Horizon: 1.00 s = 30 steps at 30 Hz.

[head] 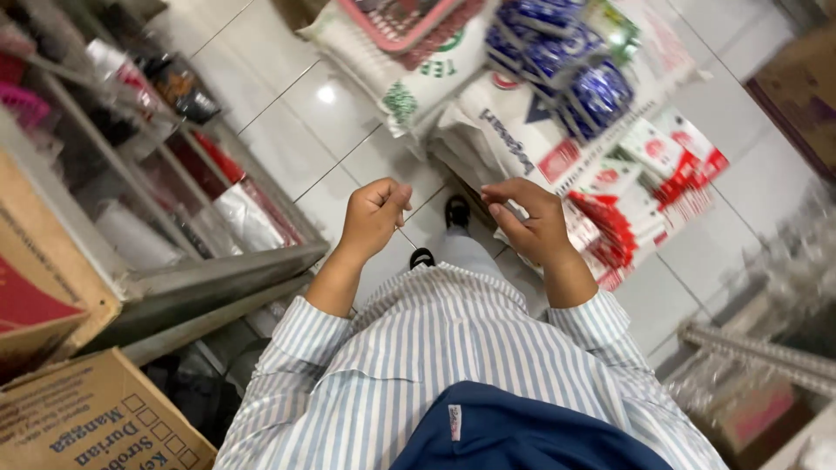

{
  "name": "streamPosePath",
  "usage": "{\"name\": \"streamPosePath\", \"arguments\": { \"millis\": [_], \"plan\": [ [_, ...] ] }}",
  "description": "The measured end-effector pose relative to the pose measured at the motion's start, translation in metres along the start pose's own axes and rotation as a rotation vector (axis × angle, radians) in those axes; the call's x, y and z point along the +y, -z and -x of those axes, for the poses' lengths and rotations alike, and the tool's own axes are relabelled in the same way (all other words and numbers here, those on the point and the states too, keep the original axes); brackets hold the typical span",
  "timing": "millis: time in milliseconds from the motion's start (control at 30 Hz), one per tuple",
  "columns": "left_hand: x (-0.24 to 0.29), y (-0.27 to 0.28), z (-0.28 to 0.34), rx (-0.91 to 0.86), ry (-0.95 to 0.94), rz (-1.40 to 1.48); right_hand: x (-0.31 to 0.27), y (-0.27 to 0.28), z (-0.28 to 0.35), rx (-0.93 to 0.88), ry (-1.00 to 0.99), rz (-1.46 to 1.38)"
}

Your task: The person picks up a stack of foil cups from a basket, inspects them, and places them on a shelf, then repeats the process with a second stack.

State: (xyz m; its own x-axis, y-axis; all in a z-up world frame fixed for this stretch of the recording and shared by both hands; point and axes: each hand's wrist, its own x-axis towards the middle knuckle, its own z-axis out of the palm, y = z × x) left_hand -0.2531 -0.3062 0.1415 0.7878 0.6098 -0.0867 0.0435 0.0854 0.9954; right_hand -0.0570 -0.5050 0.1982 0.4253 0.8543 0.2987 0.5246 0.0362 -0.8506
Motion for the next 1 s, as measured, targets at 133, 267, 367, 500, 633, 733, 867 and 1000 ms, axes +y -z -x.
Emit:
{"name": "streamPosePath", "arguments": {
  "millis": [133, 267, 367, 500, 633, 733, 867, 1000],
  "plan": [
    [-0.001, 0.037, -0.004, 0.154, 0.055, -0.05, 0.023, -0.022, -0.074, -0.103, 0.118, 0.0],
    [-0.004, 0.068, -0.035, 0.313, 0.078, -0.052, 0.082, -0.043, -0.157, -0.181, 0.279, 0.133],
    [0.002, 0.084, -0.071, 0.395, 0.055, -0.062, 0.149, -0.059, -0.218, -0.196, 0.185, 0.209],
    [0.025, 0.09, -0.142, 0.439, 0.133, -0.09, 0.263, -0.085, -0.339, -0.102, 0.129, 0.254],
    [0.027, 0.085, -0.176, 0.433, 0.148, -0.1, 0.36, -0.104, -0.419, -0.054, -0.234, 0.427],
    [0.02, 0.083, -0.199, 0.479, 0.217, -0.078, 0.392, -0.125, -0.472, -0.077, -0.718, 0.334],
    [0.007, 0.085, -0.2, 0.511, 0.343, -0.073, 0.4, -0.147, -0.494, -0.1, -1.017, 0.381],
    [-0.001, 0.098, -0.197, 0.59, 0.409, -0.022, 0.403, -0.157, -0.49, -0.149, -1.156, 0.448]
  ]
}}
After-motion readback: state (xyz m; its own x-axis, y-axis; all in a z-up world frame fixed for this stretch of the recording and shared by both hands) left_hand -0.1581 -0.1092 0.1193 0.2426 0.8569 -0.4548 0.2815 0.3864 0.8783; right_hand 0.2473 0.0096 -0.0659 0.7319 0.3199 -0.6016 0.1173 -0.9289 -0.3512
